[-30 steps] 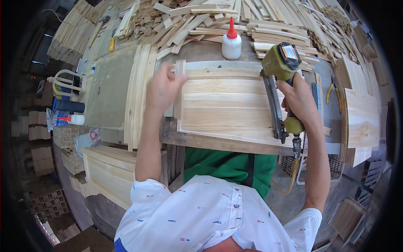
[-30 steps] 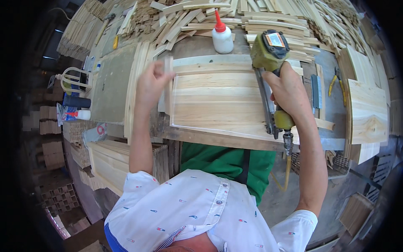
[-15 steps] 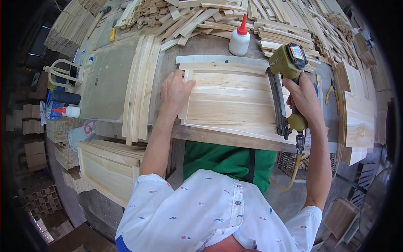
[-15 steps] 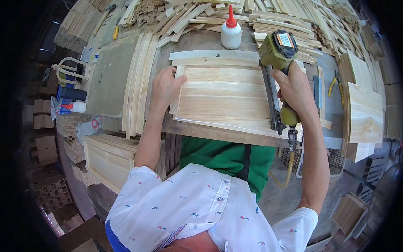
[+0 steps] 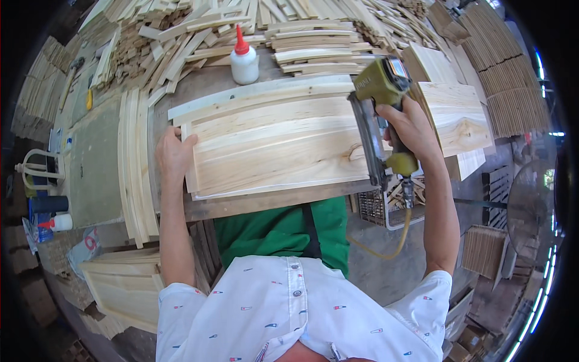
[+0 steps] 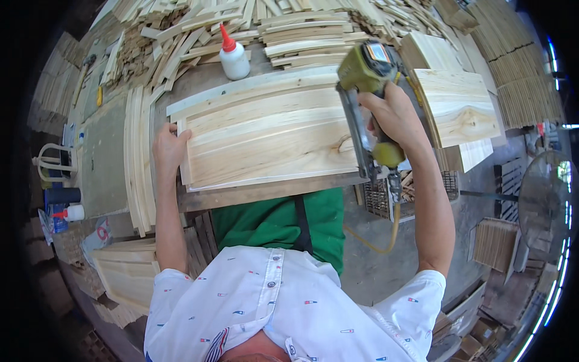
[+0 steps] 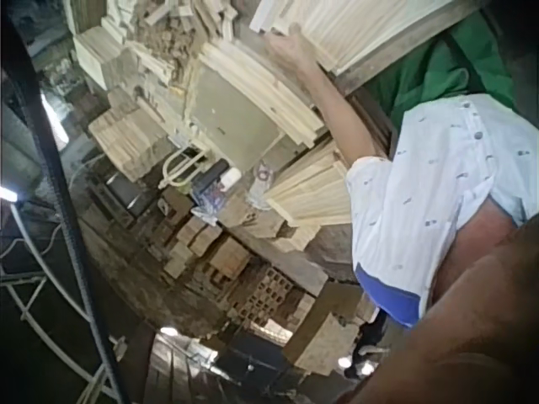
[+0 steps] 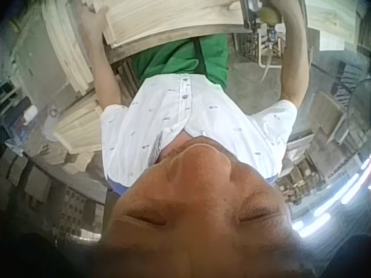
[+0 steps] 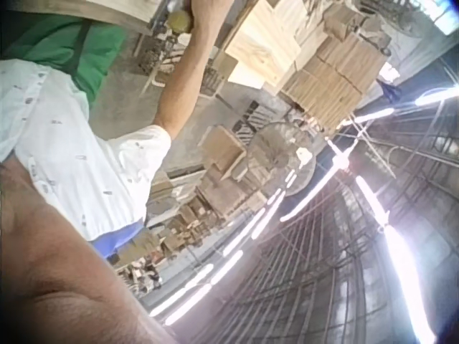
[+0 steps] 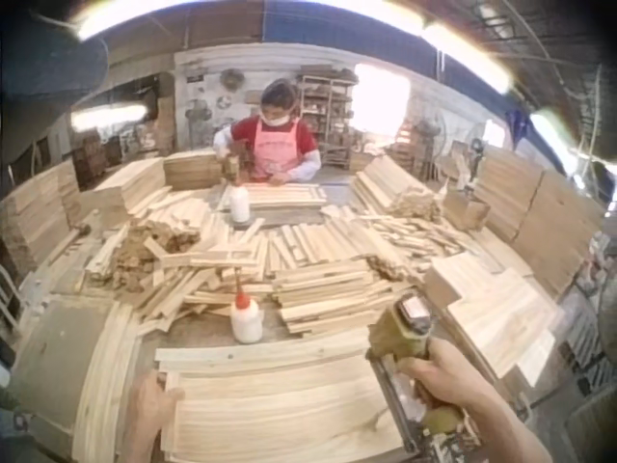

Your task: Assembling wooden panels by applying glue to slats and securing them with a pneumatic nail gun.

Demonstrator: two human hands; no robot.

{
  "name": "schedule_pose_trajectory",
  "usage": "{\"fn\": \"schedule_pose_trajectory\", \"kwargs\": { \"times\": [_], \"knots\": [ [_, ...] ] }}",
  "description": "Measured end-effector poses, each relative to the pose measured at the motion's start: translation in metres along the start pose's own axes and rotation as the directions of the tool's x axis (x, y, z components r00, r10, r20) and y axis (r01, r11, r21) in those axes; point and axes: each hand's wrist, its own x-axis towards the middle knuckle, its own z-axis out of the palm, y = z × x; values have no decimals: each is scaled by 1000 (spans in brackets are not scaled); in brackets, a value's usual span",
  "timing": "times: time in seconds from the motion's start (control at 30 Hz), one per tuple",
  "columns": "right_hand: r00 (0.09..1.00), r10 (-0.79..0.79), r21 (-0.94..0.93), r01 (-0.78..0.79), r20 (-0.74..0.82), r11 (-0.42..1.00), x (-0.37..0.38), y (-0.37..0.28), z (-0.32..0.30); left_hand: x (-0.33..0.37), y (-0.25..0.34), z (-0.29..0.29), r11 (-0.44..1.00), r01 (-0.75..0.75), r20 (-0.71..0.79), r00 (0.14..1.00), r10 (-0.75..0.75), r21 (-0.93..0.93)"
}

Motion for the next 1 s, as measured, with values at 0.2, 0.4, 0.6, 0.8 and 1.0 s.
{"fn": "schedule_pose_trajectory", "kwargs": {
  "times": [0.2,0.4,0.6,0.8,1.0],
  "knots": [
    [994,102,41,-99,-51,994,-4,41,-27,-14,23,-8,995,-61,-75,995,67,76],
    [992,103,93,-96,-79,991,-2,61,-28,-1,110,38,764,-627,-111,779,617,-152],
    [992,74,96,-65,-100,993,0,63,-29,54,195,106,565,-819,-194,541,819,100],
    [989,104,93,-95,-105,991,-4,59,-30,66,201,111,517,-831,-115,504,856,207],
    [988,110,73,-102,-112,992,-4,56,-29,-10,160,86,431,-892,-162,409,898,137]
  ]
}}
